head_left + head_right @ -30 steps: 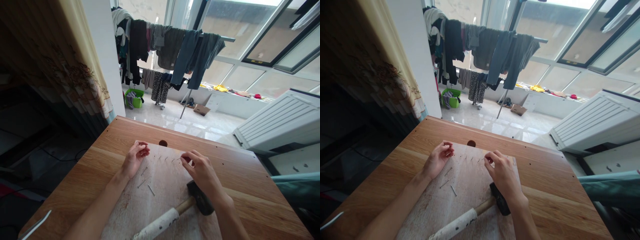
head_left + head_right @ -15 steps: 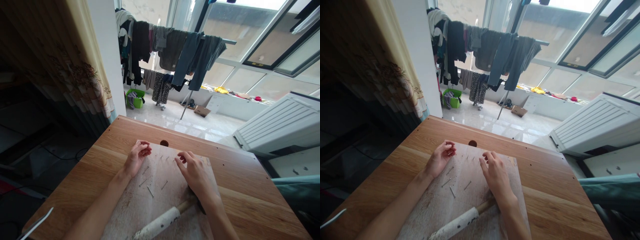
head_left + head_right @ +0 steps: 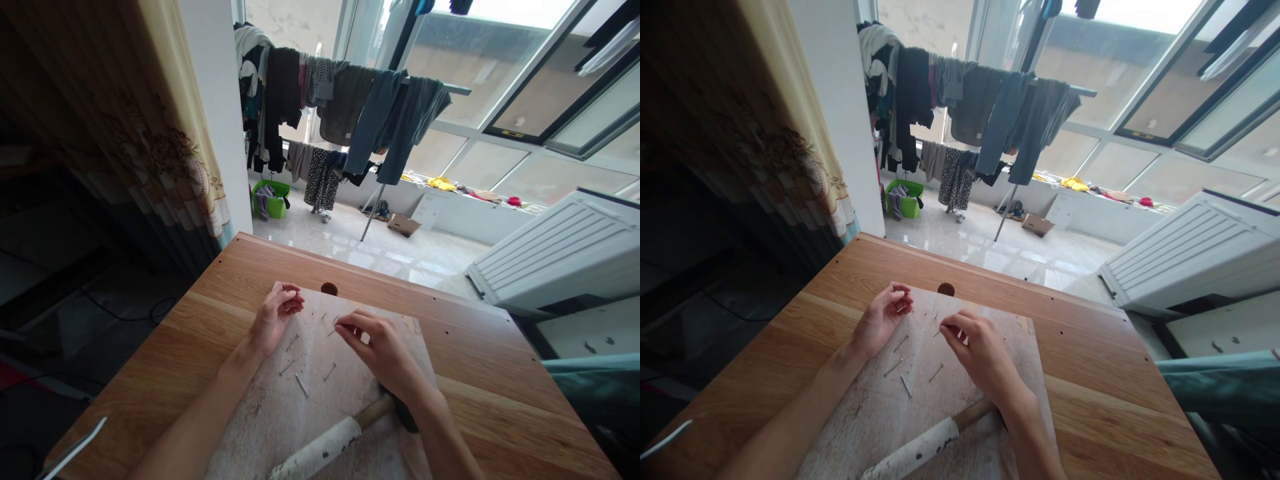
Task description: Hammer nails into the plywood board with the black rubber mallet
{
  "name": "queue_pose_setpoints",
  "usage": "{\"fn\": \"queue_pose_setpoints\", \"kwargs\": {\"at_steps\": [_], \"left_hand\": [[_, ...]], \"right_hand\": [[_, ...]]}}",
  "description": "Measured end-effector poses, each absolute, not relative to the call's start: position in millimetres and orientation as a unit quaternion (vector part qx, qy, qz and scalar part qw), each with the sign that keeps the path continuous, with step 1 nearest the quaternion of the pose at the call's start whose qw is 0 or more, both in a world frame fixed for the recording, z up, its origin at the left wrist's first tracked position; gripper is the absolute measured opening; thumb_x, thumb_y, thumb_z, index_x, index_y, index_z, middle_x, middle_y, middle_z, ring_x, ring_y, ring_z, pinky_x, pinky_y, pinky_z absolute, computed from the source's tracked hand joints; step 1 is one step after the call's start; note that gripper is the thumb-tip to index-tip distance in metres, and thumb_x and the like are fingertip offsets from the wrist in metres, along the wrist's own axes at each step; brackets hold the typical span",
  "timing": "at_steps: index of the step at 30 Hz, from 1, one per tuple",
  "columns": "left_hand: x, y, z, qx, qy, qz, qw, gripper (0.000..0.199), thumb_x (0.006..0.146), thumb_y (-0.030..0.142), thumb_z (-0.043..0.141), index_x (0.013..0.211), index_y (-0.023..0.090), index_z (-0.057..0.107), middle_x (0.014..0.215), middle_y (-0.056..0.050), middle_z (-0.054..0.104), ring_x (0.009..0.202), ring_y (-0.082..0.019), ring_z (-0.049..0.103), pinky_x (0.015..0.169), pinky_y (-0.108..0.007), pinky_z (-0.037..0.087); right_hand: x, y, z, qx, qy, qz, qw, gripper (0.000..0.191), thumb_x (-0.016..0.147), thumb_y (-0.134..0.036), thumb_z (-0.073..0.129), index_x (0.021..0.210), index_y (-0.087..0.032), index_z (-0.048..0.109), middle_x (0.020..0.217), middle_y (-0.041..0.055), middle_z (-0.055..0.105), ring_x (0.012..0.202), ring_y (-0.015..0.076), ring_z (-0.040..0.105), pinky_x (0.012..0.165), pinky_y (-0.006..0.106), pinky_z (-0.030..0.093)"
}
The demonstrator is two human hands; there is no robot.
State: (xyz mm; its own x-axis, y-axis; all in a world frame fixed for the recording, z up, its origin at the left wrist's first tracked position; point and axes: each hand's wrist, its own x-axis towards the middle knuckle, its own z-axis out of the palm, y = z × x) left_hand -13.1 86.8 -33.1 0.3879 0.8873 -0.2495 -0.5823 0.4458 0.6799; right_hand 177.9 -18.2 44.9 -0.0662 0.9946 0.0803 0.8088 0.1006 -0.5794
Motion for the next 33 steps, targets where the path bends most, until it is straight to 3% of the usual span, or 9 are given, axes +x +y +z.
{"fn": "queue_pose_setpoints", "kwargs": {"at_steps": [7,13,17,24,30,33], "left_hand": [[-13,87,-33,0.251,0.301,0.463,0.795,0.021,0.071,0.025,0.080,0.086,0.014,0.071,0.078,-0.004,0.072,0.075,-0.014,0.065,0.072,-0.024,0.050],[-13,88,-34,0.256,0.298,0.463,0.794,0.021,0.071,0.026,0.080,0.086,0.015,0.071,0.078,-0.003,0.071,0.073,-0.013,0.064,0.071,-0.025,0.050],[-13,88,-34,0.254,0.299,0.463,0.794,0.021,0.071,0.026,0.081,0.086,0.015,0.071,0.079,-0.003,0.072,0.074,-0.013,0.065,0.072,-0.024,0.050],[-13,87,-35,0.242,0.296,0.466,0.798,0.021,0.071,0.025,0.081,0.087,0.015,0.072,0.079,-0.003,0.072,0.074,-0.013,0.064,0.072,-0.024,0.049],[-12,87,-33,0.243,0.295,0.464,0.799,0.021,0.071,0.025,0.081,0.086,0.015,0.072,0.079,-0.003,0.072,0.073,-0.013,0.064,0.072,-0.024,0.050],[-13,87,-33,0.244,0.295,0.464,0.799,0.020,0.071,0.025,0.080,0.086,0.015,0.072,0.079,-0.003,0.072,0.073,-0.013,0.064,0.072,-0.025,0.050]], "right_hand": [[182,-11,19,-0.701,-0.658,0.167,0.221,0.025,0.101,-0.031,0.054,0.101,-0.017,0.074,0.088,0.0073,0.071,0.078,0.0225,0.069,0.076,0.034,0.052],[181,4,6,-0.711,-0.661,0.135,0.200,0.021,0.096,-0.020,0.056,0.078,-0.020,0.068,0.079,0.0049,0.065,0.072,0.0217,0.061,0.070,0.033,0.044],[175,5,16,-0.698,-0.667,0.132,0.222,0.021,0.095,-0.017,0.053,0.079,-0.020,0.067,0.081,0.0052,0.063,0.075,0.0214,0.059,0.073,0.033,0.044],[168,-10,33,-0.628,-0.699,0.270,0.209,0.009,0.093,-0.025,0.066,0.088,-0.023,0.072,0.073,-0.0034,0.070,0.063,0.0137,0.064,0.059,0.022,0.048],[164,6,7,-0.712,-0.641,0.166,0.231,0.018,0.100,-0.033,0.056,0.098,-0.018,0.065,0.087,0.0075,0.070,0.078,0.0233,0.065,0.074,0.034,0.048],[160,14,0,-0.710,-0.651,0.145,0.225,0.014,0.099,-0.027,0.057,0.088,-0.020,0.063,0.086,0.0060,0.068,0.077,0.0229,0.064,0.073,0.033,0.044]]}}
